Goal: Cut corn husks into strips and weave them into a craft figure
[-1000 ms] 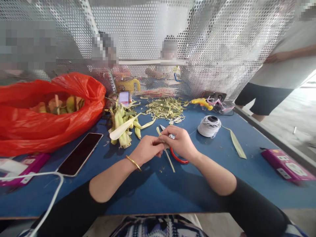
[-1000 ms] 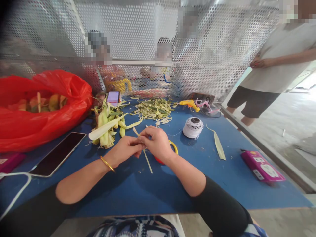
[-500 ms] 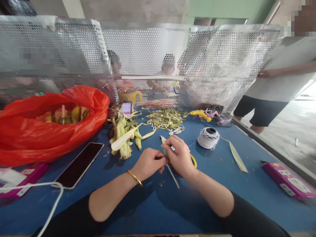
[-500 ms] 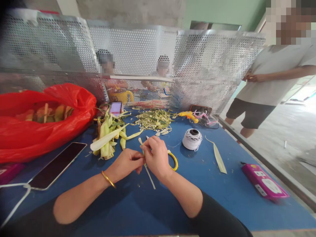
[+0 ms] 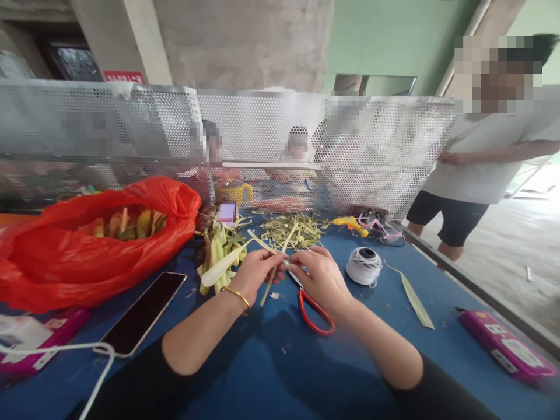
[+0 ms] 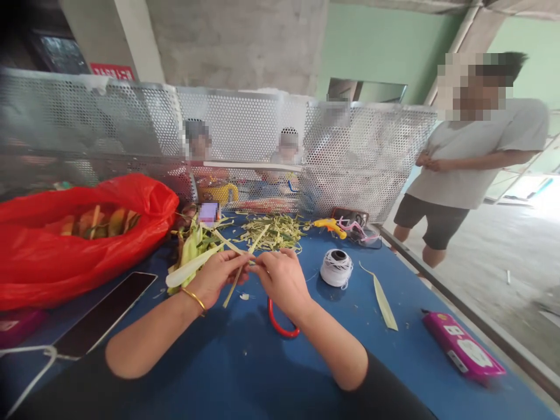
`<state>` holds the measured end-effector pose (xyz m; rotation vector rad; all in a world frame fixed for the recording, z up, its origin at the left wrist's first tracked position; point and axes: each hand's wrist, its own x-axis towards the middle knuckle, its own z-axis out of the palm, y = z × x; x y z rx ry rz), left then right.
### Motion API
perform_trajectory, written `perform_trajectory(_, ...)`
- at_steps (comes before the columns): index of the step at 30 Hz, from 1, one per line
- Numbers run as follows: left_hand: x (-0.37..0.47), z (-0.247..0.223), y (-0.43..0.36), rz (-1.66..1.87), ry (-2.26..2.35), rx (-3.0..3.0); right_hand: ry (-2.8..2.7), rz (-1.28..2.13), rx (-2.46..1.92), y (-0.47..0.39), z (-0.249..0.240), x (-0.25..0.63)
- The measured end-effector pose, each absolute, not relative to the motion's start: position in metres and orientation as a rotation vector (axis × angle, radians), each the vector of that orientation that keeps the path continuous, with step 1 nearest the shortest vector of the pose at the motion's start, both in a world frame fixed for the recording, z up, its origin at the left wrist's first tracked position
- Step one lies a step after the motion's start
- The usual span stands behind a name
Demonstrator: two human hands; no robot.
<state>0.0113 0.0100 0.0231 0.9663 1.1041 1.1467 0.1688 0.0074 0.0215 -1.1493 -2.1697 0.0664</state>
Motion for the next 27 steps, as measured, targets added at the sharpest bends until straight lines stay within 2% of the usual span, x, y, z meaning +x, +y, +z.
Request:
perform_trajectory(8,0.016,0.039,0.031,1.244,1.053,1.127,-2.16,0.08,-1.142,0.025,0.05,0.169)
perform_trajectory(22,0.013,0.032,0.041,1.09,0.883,0.809,-2.022,-0.004,-1.154,0.033,0.032,0.177)
perform_trajectory(27,0.012,0.032,0.041,1.099,0.902,0.796,-1.962,-0.226,-1.072,0.027,0.036,0.177)
